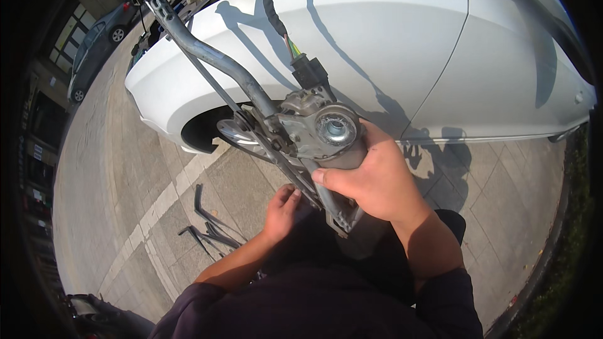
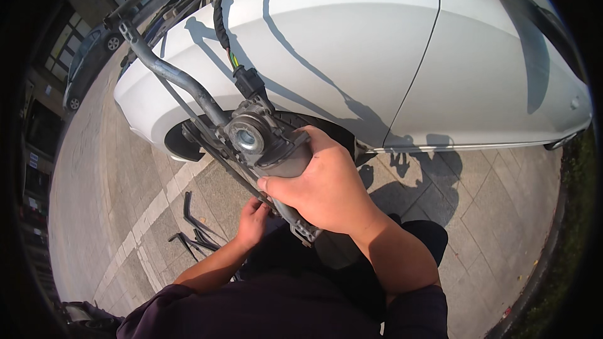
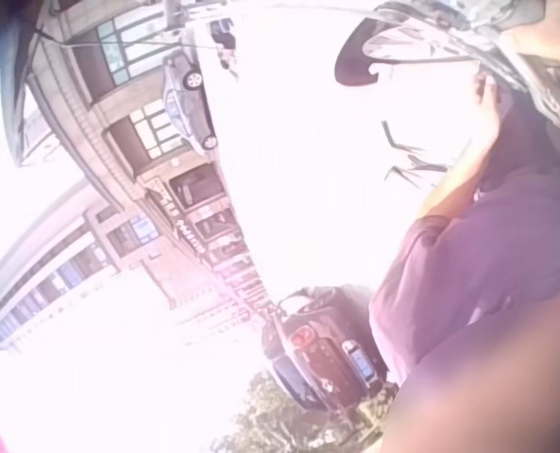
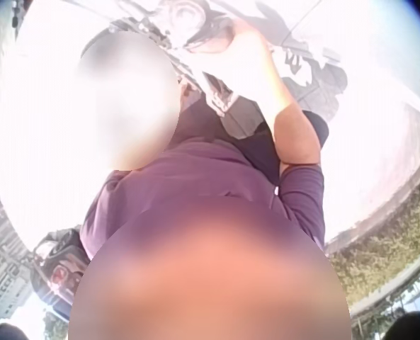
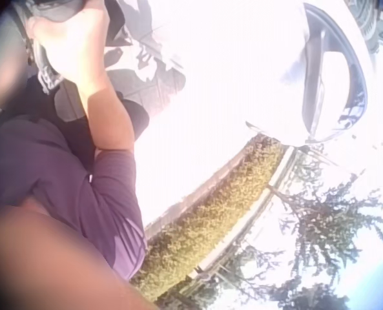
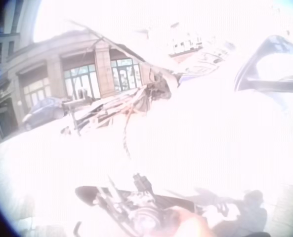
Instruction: The person handles a metal car part, possibly a suspension component, in a parking lot. They manipulate the part with both hands, open the car hood, and place the part near the engine bay before walking away.
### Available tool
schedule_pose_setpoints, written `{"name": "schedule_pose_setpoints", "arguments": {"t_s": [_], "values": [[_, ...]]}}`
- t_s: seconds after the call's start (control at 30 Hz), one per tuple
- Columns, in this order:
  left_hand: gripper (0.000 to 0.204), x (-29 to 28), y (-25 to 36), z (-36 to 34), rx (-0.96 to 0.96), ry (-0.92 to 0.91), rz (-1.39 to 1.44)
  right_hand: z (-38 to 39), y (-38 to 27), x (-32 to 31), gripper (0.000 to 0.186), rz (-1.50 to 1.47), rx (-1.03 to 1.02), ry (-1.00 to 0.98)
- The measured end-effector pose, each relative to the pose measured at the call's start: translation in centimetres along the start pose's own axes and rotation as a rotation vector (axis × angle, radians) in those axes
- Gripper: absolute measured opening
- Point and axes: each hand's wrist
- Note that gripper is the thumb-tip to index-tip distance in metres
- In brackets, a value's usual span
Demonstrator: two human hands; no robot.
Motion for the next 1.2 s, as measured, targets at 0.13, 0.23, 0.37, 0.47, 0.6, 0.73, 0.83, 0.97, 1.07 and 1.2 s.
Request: {"name": "schedule_pose_setpoints", "arguments": {"t_s": [0.13,0.23,0.37,0.47,0.6,0.73,0.83,0.97,1.07,1.2], "values": [[0.02,0.3,1.3,0.0,0.004,-0.01,0.057,0.1,-0.5,-0.1,0.052,-0.024,0.062,-0.045],[0.023,-0.1,3.7,-0.2,0.108,-0.025,0.19,0.3,-0.6,0.0,0.049,-0.014,0.075,-0.037],[0.036,0.2,8.5,0.0,0.36,-0.122,0.247,0.4,-0.5,0.5,0.048,0.051,0.058,0.006],[0.041,2.1,11.5,0.7,0.397,-0.136,0.208,0.3,-0.2,0.8,0.045,0.105,-0.005,0.029],[0.049,1.5,10.8,0.2,0.272,-0.216,0.176,0.3,-0.3,1.1,0.044,0.143,-0.01,0.028],[0.042,2.2,10.7,0.3,0.259,-0.147,0.251,-0.1,0.1,1.3,0.048,0.106,0.084,-0.034],[0.031,1.7,10.1,-0.2,0.275,-0.128,0.229,-0.1,0.7,1.6,0.049,0.08,0.063,-0.044],[0.022,1.8,10.3,-0.3,0.323,-0.089,0.142,-0.1,1.4,1.9,0.05,0.05,0.037,-0.05],[0.02,1.7,10.5,0.0,0.319,-0.071,0.093,-0.1,1.1,1.8,0.05,0.078,0.033,-0.067],[0.021,1.6,10.1,0.0,0.296,-0.065,0.12,0.0,1.2,1.9,0.049,0.098,0.032,-0.067]]}}
Point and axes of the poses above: each hand's wrist, its own z-axis away from the middle knuckle, its own x-axis out of the palm, y = z × x, and after that the axes turned 11 degrees about z, right-handed
